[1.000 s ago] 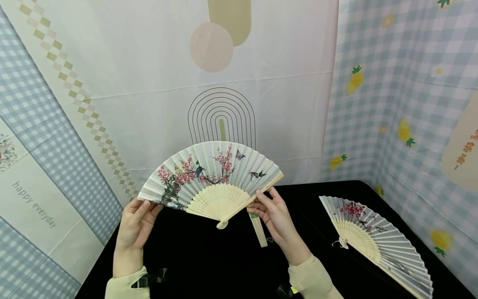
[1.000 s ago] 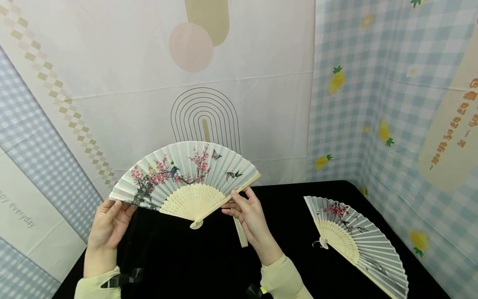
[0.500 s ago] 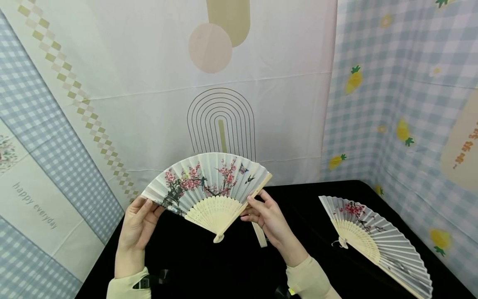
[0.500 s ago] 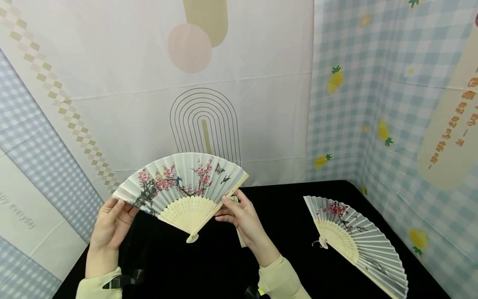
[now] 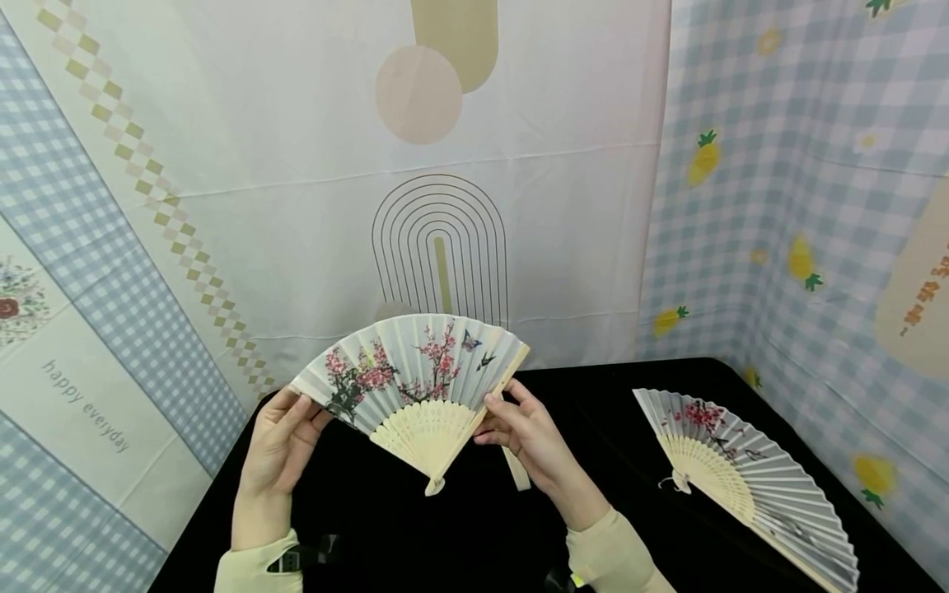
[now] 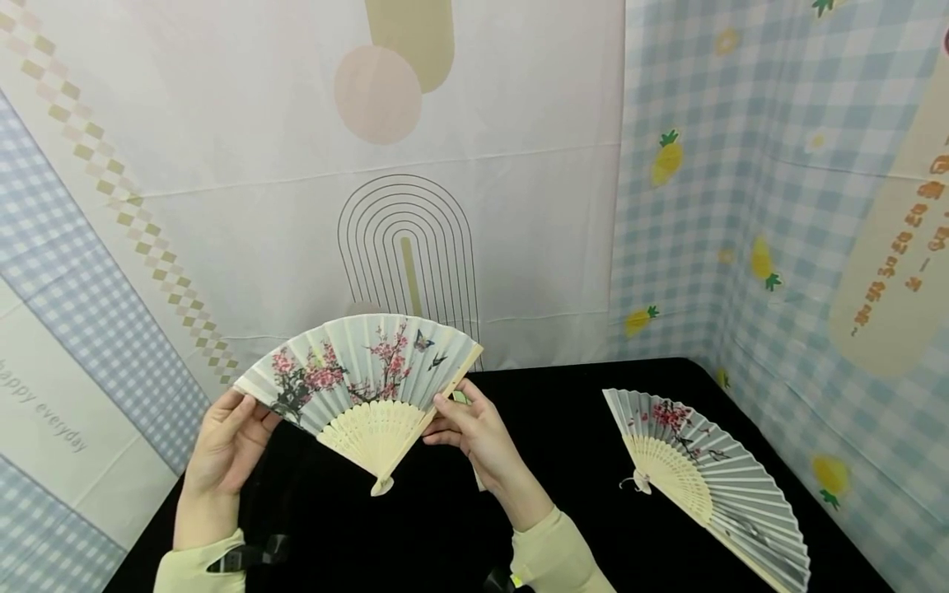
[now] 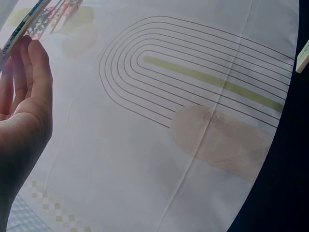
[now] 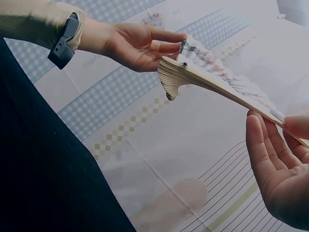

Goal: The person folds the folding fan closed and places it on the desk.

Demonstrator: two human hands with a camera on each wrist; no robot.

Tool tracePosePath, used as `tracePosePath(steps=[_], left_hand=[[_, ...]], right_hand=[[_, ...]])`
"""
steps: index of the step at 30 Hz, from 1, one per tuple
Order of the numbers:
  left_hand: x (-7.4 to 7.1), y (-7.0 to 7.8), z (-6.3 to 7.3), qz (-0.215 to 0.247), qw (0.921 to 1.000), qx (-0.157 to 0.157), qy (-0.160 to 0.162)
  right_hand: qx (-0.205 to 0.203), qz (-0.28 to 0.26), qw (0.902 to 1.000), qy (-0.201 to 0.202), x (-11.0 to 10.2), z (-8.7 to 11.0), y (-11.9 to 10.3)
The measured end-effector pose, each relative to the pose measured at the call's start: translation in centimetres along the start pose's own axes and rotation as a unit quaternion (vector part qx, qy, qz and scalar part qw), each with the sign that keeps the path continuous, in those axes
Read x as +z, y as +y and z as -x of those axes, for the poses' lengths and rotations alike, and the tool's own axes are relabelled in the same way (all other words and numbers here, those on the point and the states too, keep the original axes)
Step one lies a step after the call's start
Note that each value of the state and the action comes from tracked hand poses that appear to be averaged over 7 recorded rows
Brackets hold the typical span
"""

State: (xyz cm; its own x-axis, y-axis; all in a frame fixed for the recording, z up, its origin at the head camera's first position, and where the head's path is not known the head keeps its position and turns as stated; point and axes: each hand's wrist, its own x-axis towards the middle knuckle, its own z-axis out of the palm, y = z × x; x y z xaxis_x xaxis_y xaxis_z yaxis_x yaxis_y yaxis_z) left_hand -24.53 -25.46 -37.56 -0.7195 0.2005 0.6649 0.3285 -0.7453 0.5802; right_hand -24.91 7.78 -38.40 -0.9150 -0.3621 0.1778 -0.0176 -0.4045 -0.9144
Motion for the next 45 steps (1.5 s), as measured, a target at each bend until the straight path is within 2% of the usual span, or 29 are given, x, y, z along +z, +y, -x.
tracePosePath(steps=[12,24,33,45], left_hand=[[0.2,-0.2,0.0,0.000,0.9998,-0.010,0.019],[0.1,-0.4,0.1,-0.041,0.9973,-0.037,0.048],[0.5,-0.6,-0.6,-0.053,0.9968,-0.045,0.041],[0.4,-1.1,-0.5,-0.058,0.9954,-0.063,0.042]], right_hand=[[0.008,0.017,0.9997,-0.013,0.1,0.1,0.0],[0.020,0.023,0.9992,-0.026,-0.1,0.1,0.5],[0.019,0.032,0.9984,-0.042,0.0,-0.1,0.3],[0.034,0.043,0.9973,-0.050,0.1,0.0,0.3]])
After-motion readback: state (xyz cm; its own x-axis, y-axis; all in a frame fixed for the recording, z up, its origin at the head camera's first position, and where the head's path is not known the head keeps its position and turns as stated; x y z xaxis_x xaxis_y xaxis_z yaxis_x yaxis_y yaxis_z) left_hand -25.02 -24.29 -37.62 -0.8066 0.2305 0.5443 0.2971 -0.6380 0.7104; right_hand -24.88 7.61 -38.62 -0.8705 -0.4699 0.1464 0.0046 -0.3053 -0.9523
